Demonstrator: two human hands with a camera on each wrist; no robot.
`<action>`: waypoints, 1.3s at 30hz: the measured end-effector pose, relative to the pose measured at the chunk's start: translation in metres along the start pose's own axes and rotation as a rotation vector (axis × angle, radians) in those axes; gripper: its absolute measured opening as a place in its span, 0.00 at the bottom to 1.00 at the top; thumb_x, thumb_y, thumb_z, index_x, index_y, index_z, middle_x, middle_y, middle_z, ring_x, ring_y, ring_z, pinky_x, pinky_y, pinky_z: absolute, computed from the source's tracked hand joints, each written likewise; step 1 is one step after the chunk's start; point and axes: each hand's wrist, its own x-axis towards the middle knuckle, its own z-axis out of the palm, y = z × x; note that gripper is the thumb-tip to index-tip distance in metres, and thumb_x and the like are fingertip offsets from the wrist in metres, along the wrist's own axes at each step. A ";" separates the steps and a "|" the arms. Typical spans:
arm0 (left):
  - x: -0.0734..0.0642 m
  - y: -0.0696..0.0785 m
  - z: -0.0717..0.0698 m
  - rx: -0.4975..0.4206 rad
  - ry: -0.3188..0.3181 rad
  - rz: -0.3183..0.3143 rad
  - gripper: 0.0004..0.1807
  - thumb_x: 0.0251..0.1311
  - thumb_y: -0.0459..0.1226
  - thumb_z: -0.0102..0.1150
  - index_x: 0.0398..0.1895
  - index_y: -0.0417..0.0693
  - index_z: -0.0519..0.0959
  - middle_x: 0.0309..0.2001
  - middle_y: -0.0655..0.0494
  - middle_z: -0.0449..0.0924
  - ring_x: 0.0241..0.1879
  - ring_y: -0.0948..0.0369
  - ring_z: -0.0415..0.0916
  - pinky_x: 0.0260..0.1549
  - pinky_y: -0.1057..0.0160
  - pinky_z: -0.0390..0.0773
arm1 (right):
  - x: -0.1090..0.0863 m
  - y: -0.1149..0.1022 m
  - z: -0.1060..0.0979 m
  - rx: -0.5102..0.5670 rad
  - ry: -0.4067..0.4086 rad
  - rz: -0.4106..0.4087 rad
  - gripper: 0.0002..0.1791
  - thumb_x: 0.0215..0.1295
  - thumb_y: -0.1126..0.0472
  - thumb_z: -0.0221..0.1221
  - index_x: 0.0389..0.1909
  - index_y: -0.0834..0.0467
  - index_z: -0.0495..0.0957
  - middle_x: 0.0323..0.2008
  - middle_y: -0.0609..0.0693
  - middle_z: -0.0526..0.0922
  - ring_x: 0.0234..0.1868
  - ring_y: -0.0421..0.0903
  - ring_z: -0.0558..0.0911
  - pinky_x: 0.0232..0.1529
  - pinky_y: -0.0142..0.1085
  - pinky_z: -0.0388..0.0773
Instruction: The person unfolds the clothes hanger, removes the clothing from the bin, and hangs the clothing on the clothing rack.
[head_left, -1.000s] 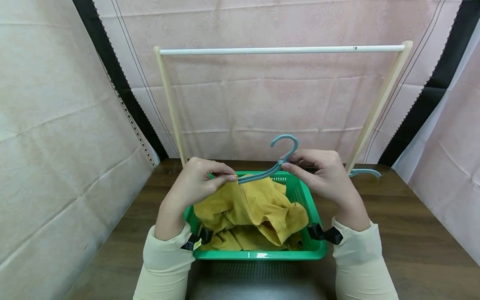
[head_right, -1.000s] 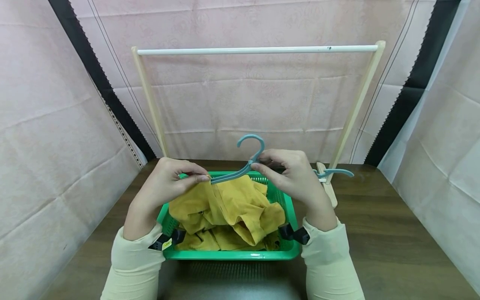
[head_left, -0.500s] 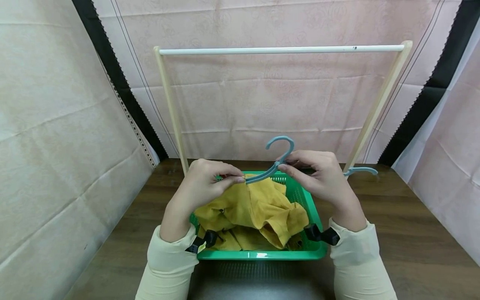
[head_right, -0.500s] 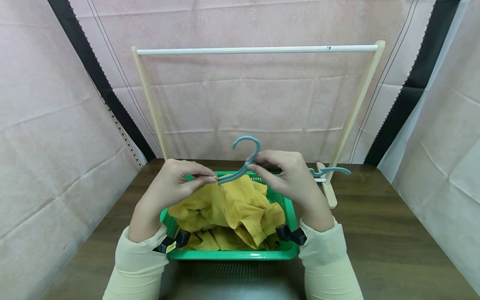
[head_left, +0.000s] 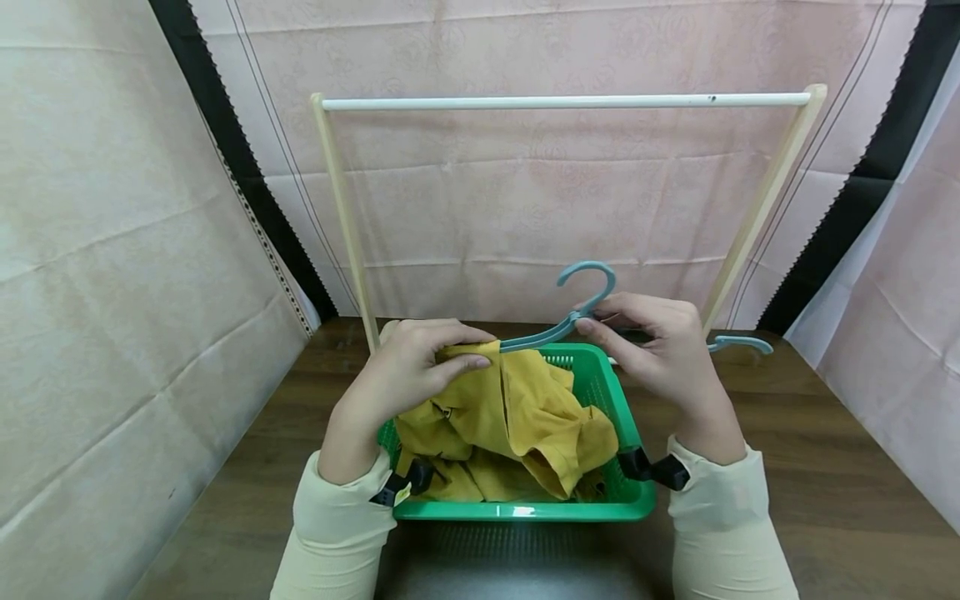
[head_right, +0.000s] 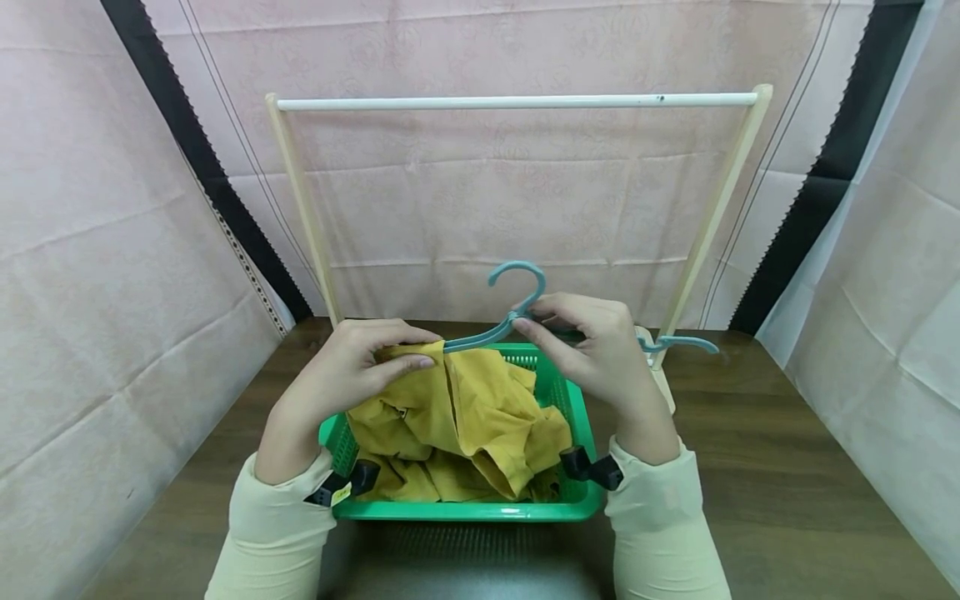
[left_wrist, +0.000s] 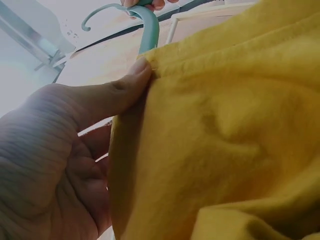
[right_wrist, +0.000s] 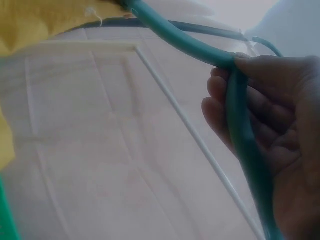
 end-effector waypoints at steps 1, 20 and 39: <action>0.000 0.000 0.000 0.012 0.008 -0.003 0.11 0.63 0.42 0.69 0.48 0.56 0.87 0.42 0.69 0.86 0.25 0.72 0.71 0.23 0.69 0.71 | 0.000 0.000 0.001 0.002 -0.001 -0.003 0.09 0.56 0.71 0.71 0.37 0.61 0.87 0.32 0.50 0.88 0.32 0.39 0.86 0.37 0.25 0.81; -0.001 -0.004 -0.003 0.006 0.070 -0.046 0.05 0.63 0.36 0.69 0.41 0.51 0.87 0.39 0.66 0.85 0.34 0.69 0.78 0.33 0.65 0.77 | -0.007 0.003 -0.015 0.089 -0.257 0.247 0.18 0.58 0.78 0.66 0.45 0.56 0.85 0.33 0.43 0.87 0.26 0.38 0.84 0.25 0.29 0.80; -0.001 0.002 -0.005 -0.022 0.124 -0.043 0.05 0.62 0.35 0.69 0.40 0.48 0.87 0.39 0.62 0.87 0.32 0.69 0.79 0.30 0.65 0.78 | -0.002 -0.003 0.001 0.008 -0.176 0.172 0.14 0.56 0.74 0.70 0.41 0.55 0.87 0.33 0.42 0.87 0.29 0.36 0.83 0.31 0.26 0.79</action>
